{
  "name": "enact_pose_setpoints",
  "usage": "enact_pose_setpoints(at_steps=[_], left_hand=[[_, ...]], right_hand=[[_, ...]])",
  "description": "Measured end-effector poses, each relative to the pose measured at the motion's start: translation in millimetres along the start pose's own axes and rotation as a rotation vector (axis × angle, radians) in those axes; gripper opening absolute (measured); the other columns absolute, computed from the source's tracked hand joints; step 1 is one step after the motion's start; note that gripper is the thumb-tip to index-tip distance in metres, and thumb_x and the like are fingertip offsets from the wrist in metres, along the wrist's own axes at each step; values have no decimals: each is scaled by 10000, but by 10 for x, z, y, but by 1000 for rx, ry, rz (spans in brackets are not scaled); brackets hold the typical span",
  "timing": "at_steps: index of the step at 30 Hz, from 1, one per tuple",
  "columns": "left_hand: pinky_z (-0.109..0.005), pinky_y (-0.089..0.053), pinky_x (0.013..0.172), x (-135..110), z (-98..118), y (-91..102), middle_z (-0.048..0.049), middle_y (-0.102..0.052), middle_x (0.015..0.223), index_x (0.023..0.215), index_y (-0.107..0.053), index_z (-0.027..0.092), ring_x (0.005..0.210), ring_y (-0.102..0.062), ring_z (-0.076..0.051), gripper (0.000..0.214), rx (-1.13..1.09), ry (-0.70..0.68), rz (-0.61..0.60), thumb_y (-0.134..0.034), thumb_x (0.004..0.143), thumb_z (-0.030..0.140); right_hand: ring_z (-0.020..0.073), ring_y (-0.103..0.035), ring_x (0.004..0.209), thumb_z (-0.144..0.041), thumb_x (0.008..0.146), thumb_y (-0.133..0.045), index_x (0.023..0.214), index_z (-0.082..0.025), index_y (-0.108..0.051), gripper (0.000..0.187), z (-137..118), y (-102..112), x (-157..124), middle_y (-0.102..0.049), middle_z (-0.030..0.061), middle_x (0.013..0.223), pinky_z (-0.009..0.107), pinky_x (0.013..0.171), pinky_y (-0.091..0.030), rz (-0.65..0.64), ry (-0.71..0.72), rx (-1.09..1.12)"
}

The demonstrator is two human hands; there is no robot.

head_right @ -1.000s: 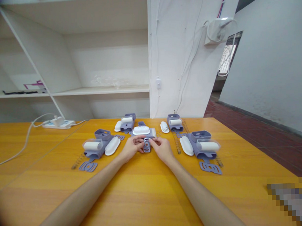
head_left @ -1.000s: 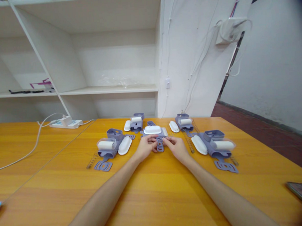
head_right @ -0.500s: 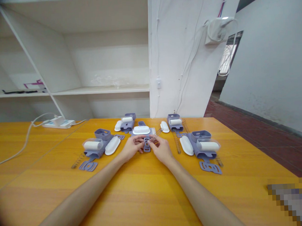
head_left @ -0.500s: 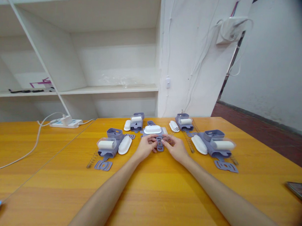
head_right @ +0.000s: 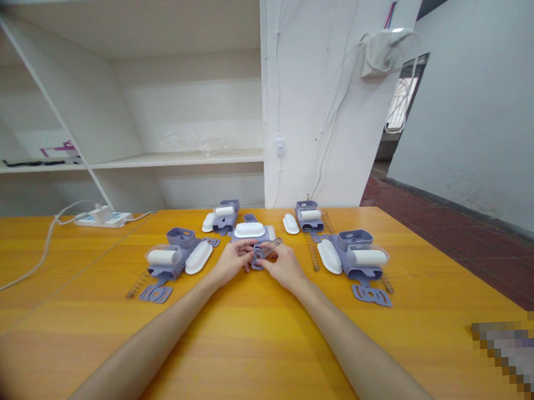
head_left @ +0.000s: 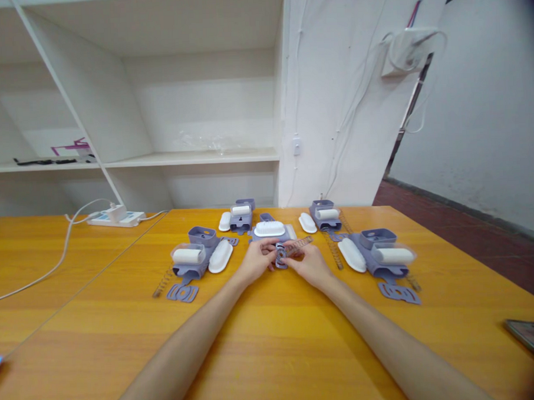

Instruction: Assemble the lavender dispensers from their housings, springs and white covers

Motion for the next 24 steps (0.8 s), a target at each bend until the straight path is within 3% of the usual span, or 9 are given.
enact_pose_setpoints(at_steps=[6, 13, 19, 24], left_hand=[[-179, -435, 378, -24, 12, -33, -49, -628, 714, 1112, -557, 71, 452, -540, -82, 472, 11, 64, -58, -645, 685, 251], [-178, -429, 356, -31, -9, -22, -8, -587, 592, 1106, -558, 67, 421, -520, -83, 467, 47, 125, -103, -635, 666, 206], [-178, -436, 357, -7, -49, -10, -43, -622, 686, 1095, -565, 80, 483, -560, -103, 474, 5, 132, -128, -655, 648, 208], [-234, -515, 450, -19, -46, 9, -48, -624, 749, 1093, -548, 99, 542, -610, -128, 496, -106, 124, -68, -690, 635, 227]], right_hand=[[183, -593, 866, -227, 661, -680, 912, -209, -616, 259, 107, -18, 37, -642, 16, 905, 332, 818, -451, -5, 0, -15], [174, -575, 867, -204, 698, -644, 896, -233, -606, 205, -10, -70, 23, -631, -3, 902, 317, 804, -440, -48, 75, -87], [173, -570, 878, -184, 711, -639, 913, -225, -598, 210, -100, -50, -1, -628, 6, 906, 314, 810, -437, -37, 137, -134], [174, -585, 885, -171, 704, -632, 921, -228, -607, 225, -141, -49, -34, -644, 10, 917, 314, 823, -446, -23, 151, -149]])
Point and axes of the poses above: each hand's wrist, its own x-axis towards the middle knuckle, its own y-axis out of the back of the hand, z = x × y, the point moved 10 cm from there along x, towards the middle knuckle
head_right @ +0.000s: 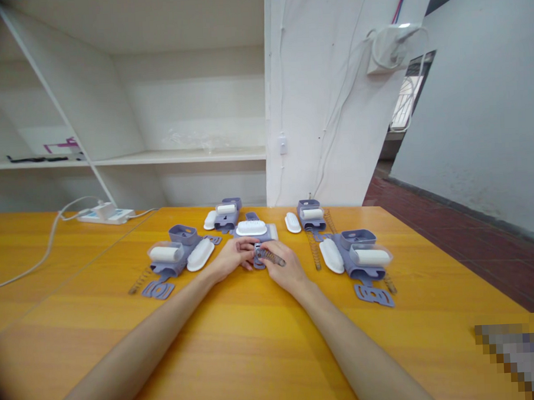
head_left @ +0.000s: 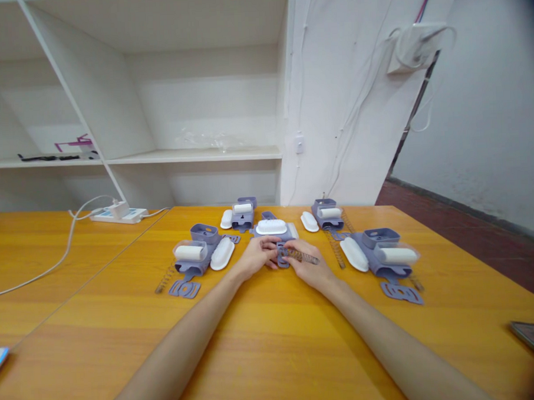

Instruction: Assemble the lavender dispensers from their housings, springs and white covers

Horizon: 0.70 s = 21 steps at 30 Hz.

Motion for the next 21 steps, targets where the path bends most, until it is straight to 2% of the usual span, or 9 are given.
enact_pose_setpoints(at_steps=[6, 12, 17, 21], left_hand=[[-230, -516, 465, -4, 21, -32, -61, -634, 772, 1067, -565, 92, 530, -604, -113, 473, 2, -21, 8, -707, 638, 233], [-235, -527, 487, -26, 76, -39, -66, -634, 811, 1070, -579, 110, 612, -615, -127, 467, 21, -52, 23, -709, 651, 272], [-242, -533, 496, -39, 115, -17, -82, -642, 848, 1080, -574, 116, 661, -621, -145, 464, 22, -88, 50, -700, 663, 276], [-247, -535, 508, -27, 97, 0, -94, -648, 868, 1086, -568, 115, 680, -628, -156, 466, 20, -97, 54, -697, 670, 281]], right_hand=[[173, -619, 801, -230, 696, -644, 903, -219, -614, 210, 35, 42, -14, -664, 13, 867, 303, 751, -480, 9, -60, 8], [189, -627, 827, -270, 726, -618, 905, -194, -615, 195, 94, 114, -15, -675, 47, 875, 337, 787, -482, 72, -93, 84], [192, -631, 845, -287, 743, -605, 924, -194, -622, 205, 50, 119, -14, -677, 54, 909, 339, 798, -491, 70, -91, 101], [193, -643, 799, -313, 749, -603, 887, -181, -632, 192, 81, 128, -11, -685, 60, 856, 331, 769, -507, 78, -128, 111]])
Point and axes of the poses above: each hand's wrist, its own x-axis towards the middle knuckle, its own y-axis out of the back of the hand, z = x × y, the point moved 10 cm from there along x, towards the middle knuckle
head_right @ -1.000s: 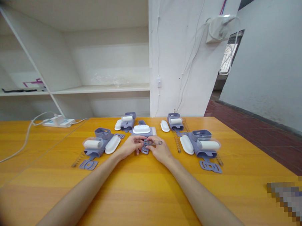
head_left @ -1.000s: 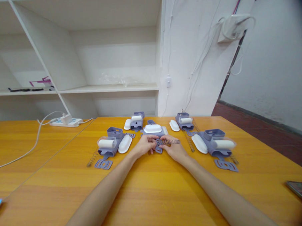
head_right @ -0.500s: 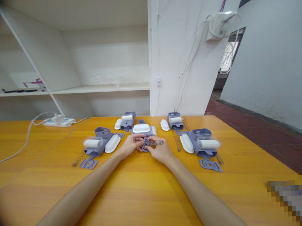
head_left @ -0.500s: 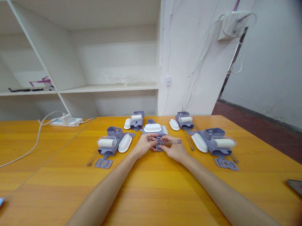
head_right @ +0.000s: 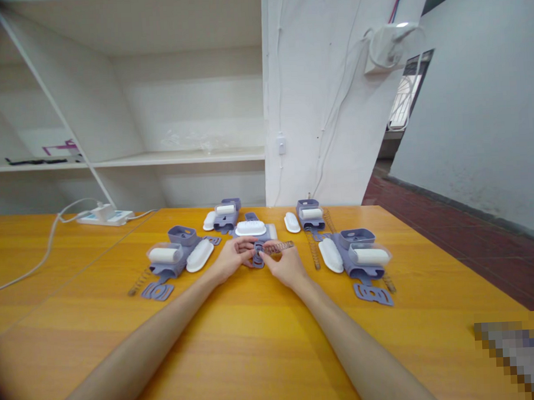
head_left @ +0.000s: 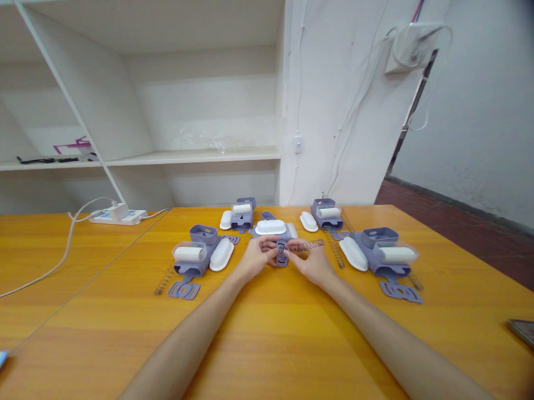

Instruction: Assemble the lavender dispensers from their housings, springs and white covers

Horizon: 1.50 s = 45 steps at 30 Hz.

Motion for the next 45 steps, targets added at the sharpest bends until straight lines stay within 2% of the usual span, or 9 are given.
enact_pose_setpoints(at_steps=[8, 12, 18, 23, 31, 39, 45], left_hand=[[-249, -540, 533, 11, -31, 12, -91, -653, 844, 1066, -575, 101, 676, -634, -156, 453, -1, 14, 13, -705, 665, 269], [-266, -543, 531, 21, -40, 27, -91, -652, 854, 1071, -572, 109, 669, -635, -157, 467, -16, 11, 27, -712, 654, 264], [-254, -537, 533, 27, -31, -3, -92, -650, 883, 1099, -561, 102, 659, -629, -142, 468, -20, 8, -2, -661, 646, 156], [-263, -537, 559, 16, -11, -29, -87, -639, 889, 1093, -556, 105, 661, -622, -134, 456, 0, -7, -5, -621, 642, 126], [-283, -543, 590, 4, 6, -56, -113, -595, 1075, 1120, -518, 145, 629, -626, -114, 501, -25, -39, -28, -618, 630, 111], [-265, -541, 620, -7, 33, -60, -94, -630, 1041, 1153, -486, 161, 726, -644, -149, 513, -60, -49, -18, -596, 652, 130], [-279, -539, 623, -9, 33, -99, -102, -644, 1020, 1157, -487, 156, 727, -653, -165, 504, -85, -56, -48, -613, 669, 168]], right_hand=[[202, -655, 793, -328, 752, -599, 874, -204, -644, 180, 46, -28, 3, -697, 43, 843, 341, 763, -523, -9, -32, -4], [210, -656, 833, -289, 758, -585, 936, -218, -648, 202, -10, -35, -5, -696, 46, 909, 350, 785, -523, -25, 3, -1], [198, -642, 876, -231, 755, -583, 953, -231, -657, 211, -66, -42, -13, -692, 29, 945, 341, 817, -501, -25, 88, -41], [191, -652, 811, -272, 769, -579, 934, -228, -650, 185, -24, -40, -15, -693, 21, 890, 316, 763, -514, -25, 29, -20], [197, -649, 845, -254, 778, -561, 968, -242, -634, 205, -96, -39, -29, -686, 19, 922, 324, 791, -515, -33, 58, -6], [194, -641, 873, -259, 779, -555, 966, -225, -641, 208, -151, 26, -37, -683, 37, 946, 326, 814, -511, 27, 72, 6], [207, -646, 859, -295, 780, -566, 937, -218, -641, 190, -192, 85, -45, -689, 42, 927, 342, 812, -516, 77, 58, 3]])
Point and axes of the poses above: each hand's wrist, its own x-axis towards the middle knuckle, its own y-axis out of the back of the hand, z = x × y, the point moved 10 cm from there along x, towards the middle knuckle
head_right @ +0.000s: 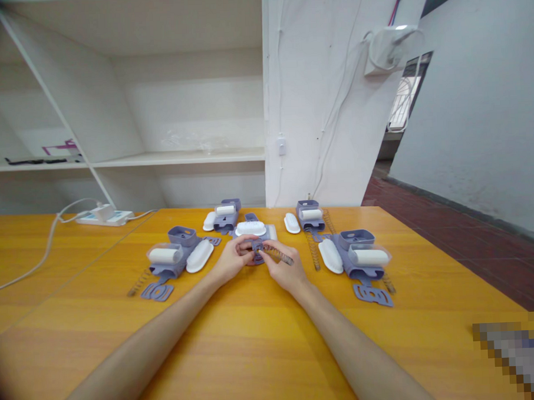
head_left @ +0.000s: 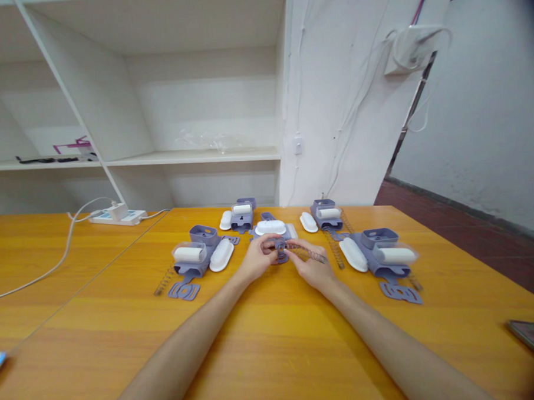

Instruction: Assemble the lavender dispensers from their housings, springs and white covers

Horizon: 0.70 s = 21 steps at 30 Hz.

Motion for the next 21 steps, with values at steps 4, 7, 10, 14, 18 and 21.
enact_pose_setpoints(at_steps=[4, 7, 10, 14, 18, 21], left_hand=[[-289, -541, 622, 2, -13, 8, -99, -647, 1020, 1150, -501, 163, 723, -656, -168, 510, 8, 2, 5, -631, 658, 179], [-301, -546, 623, 7, -31, 15, -102, -646, 1029, 1155, -500, 160, 717, -657, -170, 529, 6, 15, 8, -642, 646, 177], [-298, -547, 606, 12, -35, 12, -109, -649, 1028, 1153, -503, 149, 709, -656, -173, 535, 13, 22, 8, -641, 636, 161], [-292, -545, 597, 16, -38, 18, -121, -644, 1033, 1142, -512, 132, 711, -652, -171, 518, 27, 31, 17, -618, 635, 132], [-252, -530, 578, 28, -43, 40, -127, -636, 1039, 1141, -527, 115, 666, -638, -140, 519, 101, 13, 16, -624, 631, 120], [-246, -522, 572, 37, -51, 54, -123, -632, 1039, 1148, -533, 115, 636, -629, -125, 520, 143, -7, 13, -625, 636, 123]], right_hand=[[213, -642, 882, -301, 780, -560, 938, -223, -641, 194, 6, 5, 4, -688, 41, 935, 356, 835, -509, 4, -1, -1], [204, -637, 907, -276, 778, -559, 944, -221, -644, 194, 27, -11, 5, -686, 37, 956, 345, 855, -500, -4, 6, 20], [199, -629, 929, -263, 784, -553, 958, -226, -644, 199, 46, -19, 3, -682, 33, 972, 345, 874, -488, -4, 12, 39], [190, -621, 946, -258, 796, -549, 987, -231, -639, 214, 44, -23, -1, -675, 28, 991, 338, 891, -475, -5, 26, 62], [188, -626, 933, -261, 797, -549, 988, -228, -636, 212, 57, -38, -4, -676, 30, 982, 332, 877, -483, -19, 16, 80], [192, -636, 899, -269, 793, -548, 971, -224, -635, 202, 91, -66, -5, -680, 33, 960, 335, 841, -504, -41, -17, 87]])
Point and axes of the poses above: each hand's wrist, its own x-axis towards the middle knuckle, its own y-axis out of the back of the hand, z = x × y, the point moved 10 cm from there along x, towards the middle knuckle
